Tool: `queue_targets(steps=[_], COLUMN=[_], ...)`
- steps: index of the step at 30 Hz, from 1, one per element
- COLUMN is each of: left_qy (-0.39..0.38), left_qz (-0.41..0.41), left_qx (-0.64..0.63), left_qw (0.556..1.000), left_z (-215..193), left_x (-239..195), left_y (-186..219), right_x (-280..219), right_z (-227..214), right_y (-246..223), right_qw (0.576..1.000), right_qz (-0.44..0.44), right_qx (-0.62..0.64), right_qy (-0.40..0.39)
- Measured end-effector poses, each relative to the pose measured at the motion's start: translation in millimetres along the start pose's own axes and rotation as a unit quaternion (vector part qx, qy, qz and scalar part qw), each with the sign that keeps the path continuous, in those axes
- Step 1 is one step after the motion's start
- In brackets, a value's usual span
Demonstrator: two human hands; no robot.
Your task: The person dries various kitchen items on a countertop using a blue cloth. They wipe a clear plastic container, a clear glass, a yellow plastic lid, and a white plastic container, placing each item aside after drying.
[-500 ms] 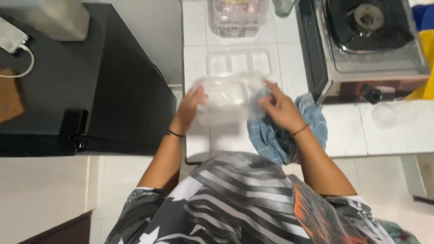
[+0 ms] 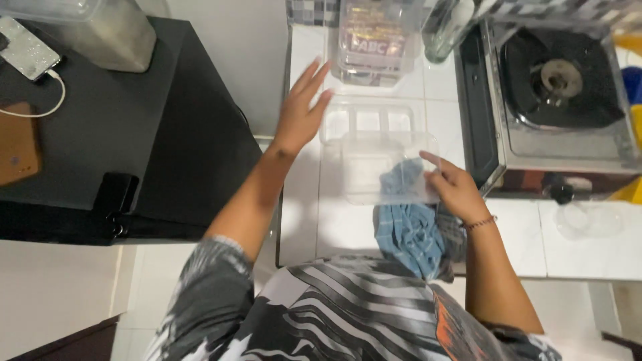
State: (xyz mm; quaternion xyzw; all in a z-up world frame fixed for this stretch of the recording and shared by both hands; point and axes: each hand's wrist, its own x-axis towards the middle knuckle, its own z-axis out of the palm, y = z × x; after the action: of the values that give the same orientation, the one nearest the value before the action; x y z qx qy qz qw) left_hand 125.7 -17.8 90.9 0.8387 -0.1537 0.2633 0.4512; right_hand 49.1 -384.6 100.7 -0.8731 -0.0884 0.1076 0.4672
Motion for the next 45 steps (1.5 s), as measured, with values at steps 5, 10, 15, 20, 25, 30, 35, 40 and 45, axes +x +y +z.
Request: queue_targets(steps=[5, 10, 15, 20, 25, 30, 35, 40, 45], left_qy=[-0.053, -0.139, -0.174, -0.13, -0.132, -0.059, -0.068, -0.082, -0.055], left_qz=[0.097, 0.073, 0.032, 0.067, 0.062, 0.125, 0.064, -0.104, -0.185], left_qx=[0.211, 0.298, 0.279, 0.268, 0.276, 0.215, 0.13, 0.011, -0.315], left_qw=[0.971, 0.941, 0.944, 0.952, 0.95, 0.967, 0.987, 0.991, 0.929], left_z=[37, 63, 72, 80, 79, 57, 17, -24, -19], left_x=[88, 107, 96, 99, 101, 92, 45, -37, -148], left_y=[3, -21, -38, -58, -60, -30, -18, 0, -22], right_x=[1, 0, 19, 37, 37, 18, 17, 23, 21], right_z=[-4, -10, -25, -24, -13, -2, 35, 64, 82], right_y=[25, 31, 35, 13, 18, 17, 21, 5, -2], right_qw=[0.998, 0.996, 0.989, 0.989, 0.991, 0.999, 0.996, 0.994, 0.988], right_qz=[0.004, 0.018, 0.006, -0.011, -0.004, 0.045, -0.003, -0.015, -0.081], right_qx=[0.059, 0.082, 0.148, 0.139, 0.129, 0.002, -0.084, -0.102, -0.11], right_qy=[-0.011, -0.002, 0.021, 0.037, 0.03, 0.002, 0.036, 0.046, 0.073])
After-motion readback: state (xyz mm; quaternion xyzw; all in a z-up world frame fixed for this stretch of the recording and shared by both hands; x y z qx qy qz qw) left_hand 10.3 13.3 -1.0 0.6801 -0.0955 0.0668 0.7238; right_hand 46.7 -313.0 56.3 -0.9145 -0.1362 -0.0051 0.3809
